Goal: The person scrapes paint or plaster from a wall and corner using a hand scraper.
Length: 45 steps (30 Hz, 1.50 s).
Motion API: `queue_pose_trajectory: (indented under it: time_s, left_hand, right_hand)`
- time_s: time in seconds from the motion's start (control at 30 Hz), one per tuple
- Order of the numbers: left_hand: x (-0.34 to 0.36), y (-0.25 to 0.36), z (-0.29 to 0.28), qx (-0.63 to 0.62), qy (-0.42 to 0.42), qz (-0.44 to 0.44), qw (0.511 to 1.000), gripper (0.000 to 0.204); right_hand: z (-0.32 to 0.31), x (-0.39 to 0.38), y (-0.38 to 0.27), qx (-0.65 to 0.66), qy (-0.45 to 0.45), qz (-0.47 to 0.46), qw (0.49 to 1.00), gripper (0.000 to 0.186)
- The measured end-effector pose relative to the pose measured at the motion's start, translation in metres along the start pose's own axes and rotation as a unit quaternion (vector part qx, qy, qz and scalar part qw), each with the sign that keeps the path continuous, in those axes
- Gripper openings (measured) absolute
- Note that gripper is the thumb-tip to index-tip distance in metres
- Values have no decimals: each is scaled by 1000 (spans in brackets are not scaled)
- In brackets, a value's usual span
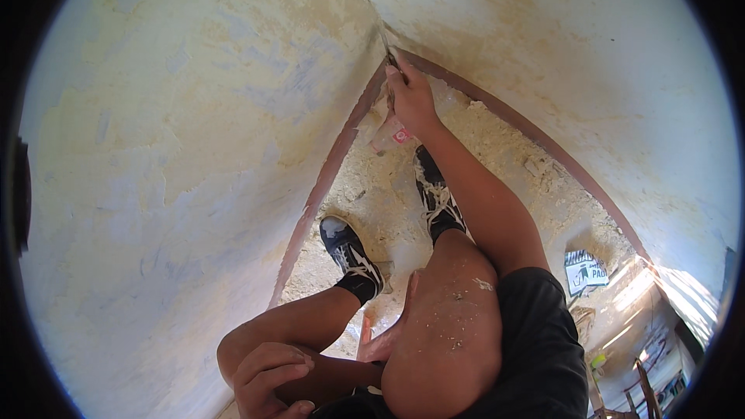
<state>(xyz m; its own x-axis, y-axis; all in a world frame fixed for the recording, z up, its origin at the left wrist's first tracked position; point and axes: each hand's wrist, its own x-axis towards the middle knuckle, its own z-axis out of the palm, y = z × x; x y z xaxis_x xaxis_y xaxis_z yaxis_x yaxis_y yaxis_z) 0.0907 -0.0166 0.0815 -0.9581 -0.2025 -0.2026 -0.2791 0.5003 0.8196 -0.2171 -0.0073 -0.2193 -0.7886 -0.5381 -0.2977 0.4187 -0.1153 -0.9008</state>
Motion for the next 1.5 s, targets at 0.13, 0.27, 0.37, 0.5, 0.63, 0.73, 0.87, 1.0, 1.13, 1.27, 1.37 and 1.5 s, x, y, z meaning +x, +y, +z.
queue_pose_trajectory:
  time_s: [0.13, 0.27, 0.37, 0.5, 0.63, 0.73, 0.87, 1.0, 1.13, 1.27, 1.37, 1.5]
  left_hand:
    - [-2, 1, 1, -2, -2, -12, 1000, 40]
    - [0, 3, 1, 2, -5, -15, 1000, 39]
    - [-3, 2, 2, 19, 2, -25, 1000, 39]
    - [-6, 5, 3, 37, 6, -11, 999, 42]
    - [-1, -11, 6, 36, -7, 38, 999, 38]
    - [-4, -8, 7, 46, 24, 1, 999, 40]
    - [-11, -2, 9, 44, 24, 0, 999, 40]
    - [-9, -3, 8, 54, 21, -8, 998, 41]
    - [-10, -7, 7, 53, 27, -26, 998, 44]
    - [-11, -8, 6, 63, 35, -9, 997, 44]
    - [-10, -10, 7, 59, 65, 1, 996, 40]
    - [-18, -8, 9, 15, 89, 1, 996, 33]
  right_hand:
    - [17, -9, -31, 13, -17, -98, 995, 44]
    - [11, 9, -25, -35, -1, -120, 992, 44]
    - [11, -7, -41, -7, -4, -27, 1000, 46]
    - [27, -14, -73, 13, -18, -119, 993, 46]
    - [7, 2, -39, -33, -9, -100, 994, 46]
    - [9, -6, -44, -19, -12, -112, 993, 47]
    - [18, 6, -53, -41, -28, -130, 990, 48]
    - [6, 31, -15, -152, 7, -245, 957, 44]
    - [6, 26, -16, -103, 5, -227, 968, 44]
    - [-12, 25, -15, -190, 27, -199, 961, 45]
    - [-27, 2, -10, -249, -17, -81, 965, 43]
    - [-35, -45, -65, -403, -106, 42, 908, 43]
